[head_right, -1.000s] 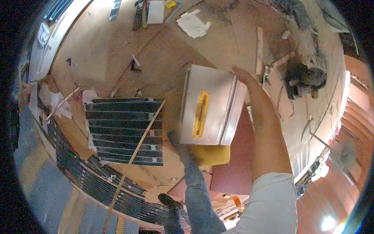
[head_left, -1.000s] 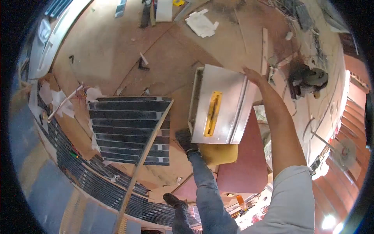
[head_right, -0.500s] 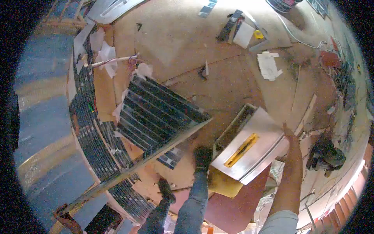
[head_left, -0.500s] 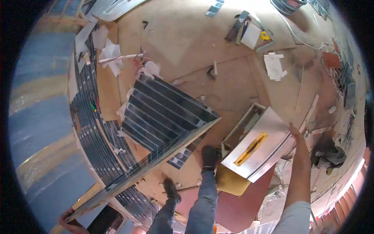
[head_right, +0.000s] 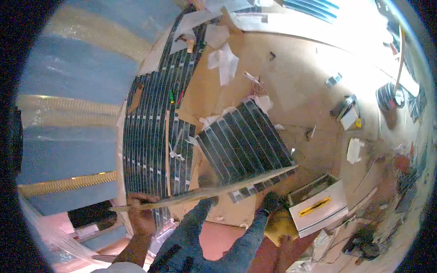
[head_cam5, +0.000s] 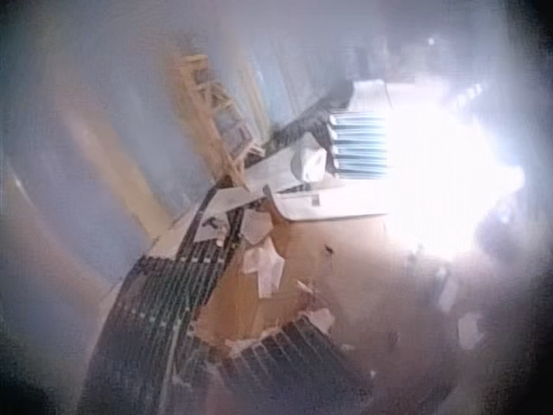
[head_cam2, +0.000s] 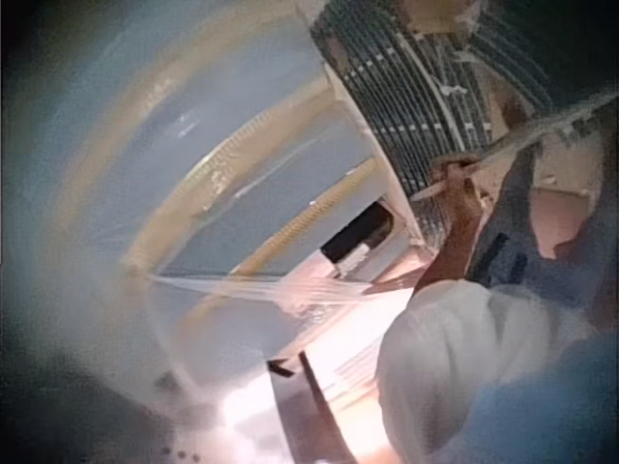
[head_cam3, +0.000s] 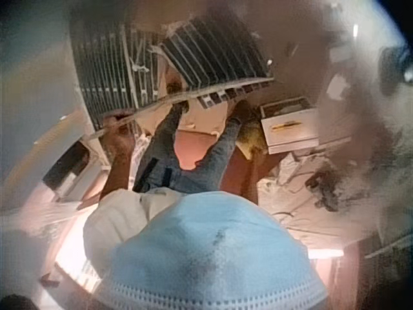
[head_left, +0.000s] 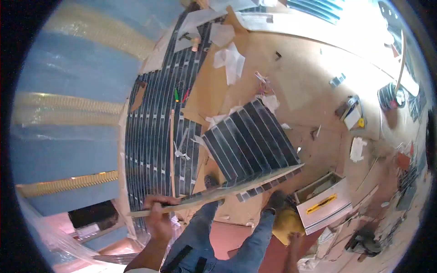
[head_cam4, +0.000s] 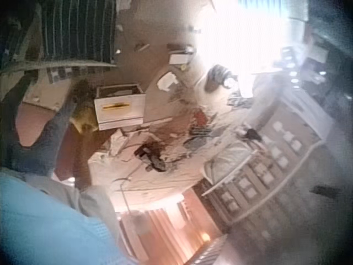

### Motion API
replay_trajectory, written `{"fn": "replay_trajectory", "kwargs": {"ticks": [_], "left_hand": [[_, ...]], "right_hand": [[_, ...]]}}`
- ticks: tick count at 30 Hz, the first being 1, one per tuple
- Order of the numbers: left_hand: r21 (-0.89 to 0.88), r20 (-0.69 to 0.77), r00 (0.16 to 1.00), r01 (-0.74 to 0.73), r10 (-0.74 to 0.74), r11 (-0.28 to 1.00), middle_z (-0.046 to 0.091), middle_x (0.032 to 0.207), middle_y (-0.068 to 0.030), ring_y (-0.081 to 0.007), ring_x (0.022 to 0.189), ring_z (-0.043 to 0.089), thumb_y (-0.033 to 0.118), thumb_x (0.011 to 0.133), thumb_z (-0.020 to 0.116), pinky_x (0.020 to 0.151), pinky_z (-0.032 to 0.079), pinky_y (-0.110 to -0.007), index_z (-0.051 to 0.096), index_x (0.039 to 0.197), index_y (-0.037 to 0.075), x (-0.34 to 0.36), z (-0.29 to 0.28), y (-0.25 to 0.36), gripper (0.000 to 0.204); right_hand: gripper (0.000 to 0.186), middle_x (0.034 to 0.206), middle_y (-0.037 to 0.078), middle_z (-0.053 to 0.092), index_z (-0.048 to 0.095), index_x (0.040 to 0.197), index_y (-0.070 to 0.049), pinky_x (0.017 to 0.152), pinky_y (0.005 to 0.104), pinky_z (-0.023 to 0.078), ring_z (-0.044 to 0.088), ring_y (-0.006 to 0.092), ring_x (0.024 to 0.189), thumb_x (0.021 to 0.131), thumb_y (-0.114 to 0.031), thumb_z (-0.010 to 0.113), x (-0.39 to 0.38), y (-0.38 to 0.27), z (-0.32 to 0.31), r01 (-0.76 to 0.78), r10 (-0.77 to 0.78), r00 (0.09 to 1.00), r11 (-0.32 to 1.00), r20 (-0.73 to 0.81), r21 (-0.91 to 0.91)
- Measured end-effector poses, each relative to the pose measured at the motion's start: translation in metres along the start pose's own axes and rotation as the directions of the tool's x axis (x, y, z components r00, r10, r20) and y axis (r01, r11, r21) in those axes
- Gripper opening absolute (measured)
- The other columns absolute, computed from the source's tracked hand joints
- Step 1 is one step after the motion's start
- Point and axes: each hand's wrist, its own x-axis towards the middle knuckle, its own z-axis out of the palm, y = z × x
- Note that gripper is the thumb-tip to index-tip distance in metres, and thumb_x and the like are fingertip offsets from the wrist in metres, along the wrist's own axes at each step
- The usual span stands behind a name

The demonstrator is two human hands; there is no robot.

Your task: The person positions and aligns heating mats on the floor, then uses a hammer and a metal tool to tap and secure a component at the edge.

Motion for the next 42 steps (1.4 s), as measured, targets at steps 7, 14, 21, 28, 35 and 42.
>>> {"fn": "replay_trajectory", "kwargs": {"ticks": [7,14,21,28,35,42], "left_hand": [[-0.368,0.638,0.75,0.1,0.173,0.924,0.071,0.106,-0.0092,-0.024,0.106,0.066,0.01,0.089,0.069,0.093,0.051,-0.036,0.071,0.102,0.002,0.072,-0.056,-0.032,0.016],[-0.065,0.646,0.746,-0.158,0.162,0.985,0.07,0.1,-0.0125,-0.0308,0.096,0.067,0.022,0.084,0.074,0.081,0.055,-0.04,0.067,0.095,0.01,0.071,-0.095,0.004,0.018],[-0.056,0.34,0.702,-0.649,0.626,0.758,0.064,0.098,-0.0128,-0.0359,0.095,0.063,0.029,0.075,0.075,0.077,0.053,-0.044,0.06,0.101,0.007,0.086,-0.158,0.1,0.037],[0.102,0.481,0.566,-0.795,0.67,0.598,0.056,0.127,-0.0183,-0.0345,0.126,0.049,0.048,0.084,0.065,0.111,0.034,-0.047,0.056,0.126,0.002,0.172,-0.171,0.223,0.063],[0.658,0.398,0.909,-0.376,0.121,0.652,0.054,0.13,-0.0188,-0.0337,0.123,0.048,0.041,0.092,0.062,0.107,0.035,-0.047,0.059,0.124,0.006,0.336,-0.264,0.086,0.047],[0.569,-0.489,0.713,0.697,-0.502,0.436,0.057,0.123,-0.0186,-0.0329,0.114,0.051,0.039,0.092,0.061,0.1,0.038,-0.046,0.061,0.121,0.005,0.363,-0.398,-0.067,0.045]], "right_hand": [[0.035,0.106,0.009,0.062,0.051,0.123,-0.001,0.085,0.0296,0.049,0.061,0.0174,0.093,0.092,-0.014,0.062,-0.128,-0.225,0.245,0.442,-0.406,0.88,0.89,0.246,-0.111],[0.042,0.109,0.011,0.063,0.048,0.126,-0.002,0.087,0.0331,0.05,0.063,0.0214,0.095,0.091,-0.014,0.065,-0.247,-0.37,0.354,0.501,-0.491,0.837,0.865,0.241,0.021],[0.036,0.105,0.01,0.064,0.054,0.119,-0.003,0.085,0.0345,0.052,0.064,0.0214,0.094,0.089,-0.014,0.068,-0.322,-0.452,0.422,0.452,-0.475,0.801,0.879,0.363,0.152],[0.03,0.102,0.009,0.065,0.06,0.112,-0.003,0.084,0.0359,0.053,0.064,0.0214,0.093,0.087,-0.015,0.07,-0.312,-0.551,0.438,0.404,-0.468,0.767,0.884,0.439,0.237],[0.024,0.098,0.008,0.066,0.066,0.105,-0.004,0.082,0.0373,0.055,0.065,0.0215,0.092,0.085,-0.015,0.073,-0.262,-0.73,0.406,0.262,-0.387,0.803,0.912,0.453,0.315],[0.018,0.094,0.008,0.066,0.066,0.097,-0.006,0.068,0.0343,0.059,0.067,0.0238,0.083,0.079,-0.005,0.072,-0.201,-0.929,0.403,0.009,-0.191,0.855,0.935,0.481,0.354]]}}
